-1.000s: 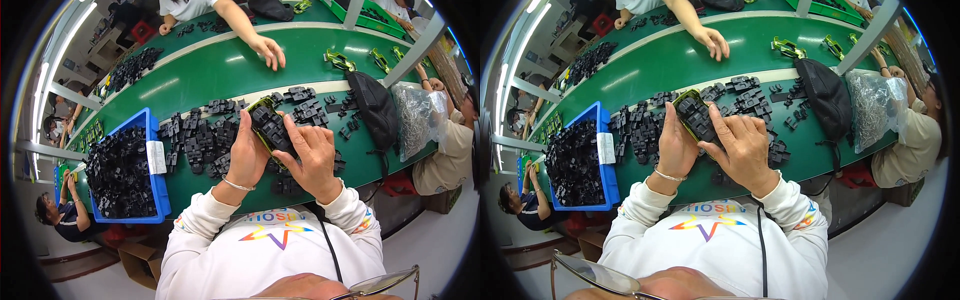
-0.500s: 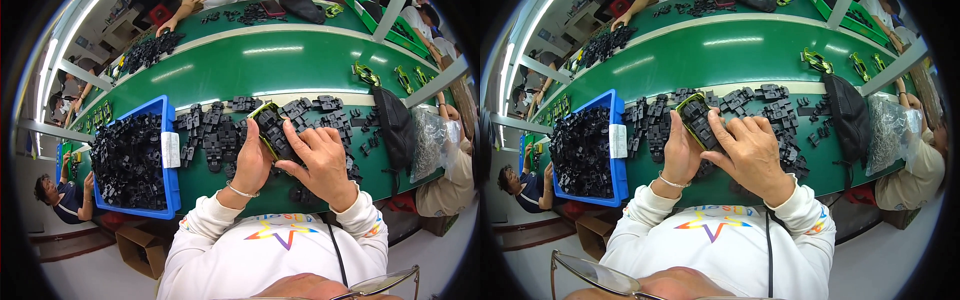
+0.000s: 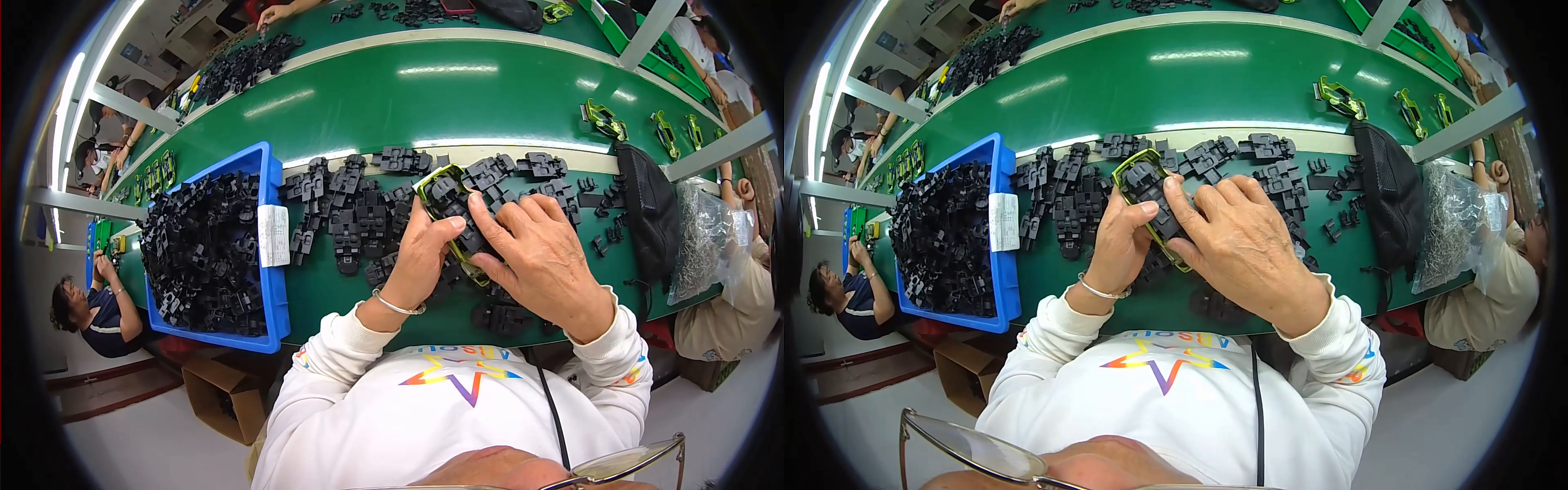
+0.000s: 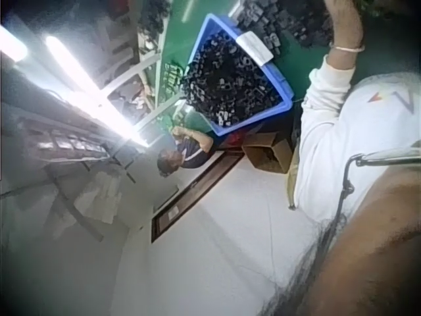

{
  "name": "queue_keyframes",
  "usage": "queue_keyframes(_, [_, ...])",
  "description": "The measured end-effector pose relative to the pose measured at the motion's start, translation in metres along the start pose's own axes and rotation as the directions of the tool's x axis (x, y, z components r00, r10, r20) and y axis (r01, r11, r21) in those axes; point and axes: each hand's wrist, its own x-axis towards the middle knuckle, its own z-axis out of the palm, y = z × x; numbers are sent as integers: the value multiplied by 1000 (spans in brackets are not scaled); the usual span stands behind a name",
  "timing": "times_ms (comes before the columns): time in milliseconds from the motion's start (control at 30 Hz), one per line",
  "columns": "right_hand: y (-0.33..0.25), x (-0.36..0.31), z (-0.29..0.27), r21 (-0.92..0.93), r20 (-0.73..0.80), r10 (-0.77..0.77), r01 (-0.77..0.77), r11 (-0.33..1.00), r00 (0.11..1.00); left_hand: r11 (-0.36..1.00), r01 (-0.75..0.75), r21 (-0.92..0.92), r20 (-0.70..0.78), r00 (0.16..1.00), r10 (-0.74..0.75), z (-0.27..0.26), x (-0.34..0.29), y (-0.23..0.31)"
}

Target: The person assembles toy cars by fitting black chassis components into car bodies by hand and placing the assembled cars onto the work table.

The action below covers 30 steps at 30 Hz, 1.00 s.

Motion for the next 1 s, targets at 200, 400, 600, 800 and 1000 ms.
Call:
queue_keyframes(200, [-5,0,-2,-62,21,-13,14,998,1000,999,-48,20,34,998,47,-2,4,-9])
queue_keyframes(400, [-6,4,-4,-66,6,-20,20,998,1000,998,-33,-53,21,999,34,2,1,-2])
queue_keyframes(600, [-7,4,-4,-114,2,-44,44,993,999,998,-70,-1,-3,998,70,-1,2,-11])
queue_keyframes(800, [-12,7,-2,-157,6,12,-11,988,1000,1000,-10,-28,-46,999,9,-5,-2,-13])
queue_keyframes(1000, [2,-3,-4,195,18,-10,7,981,1000,991,-135,-21,-7,991,135,-9,-5,-14])
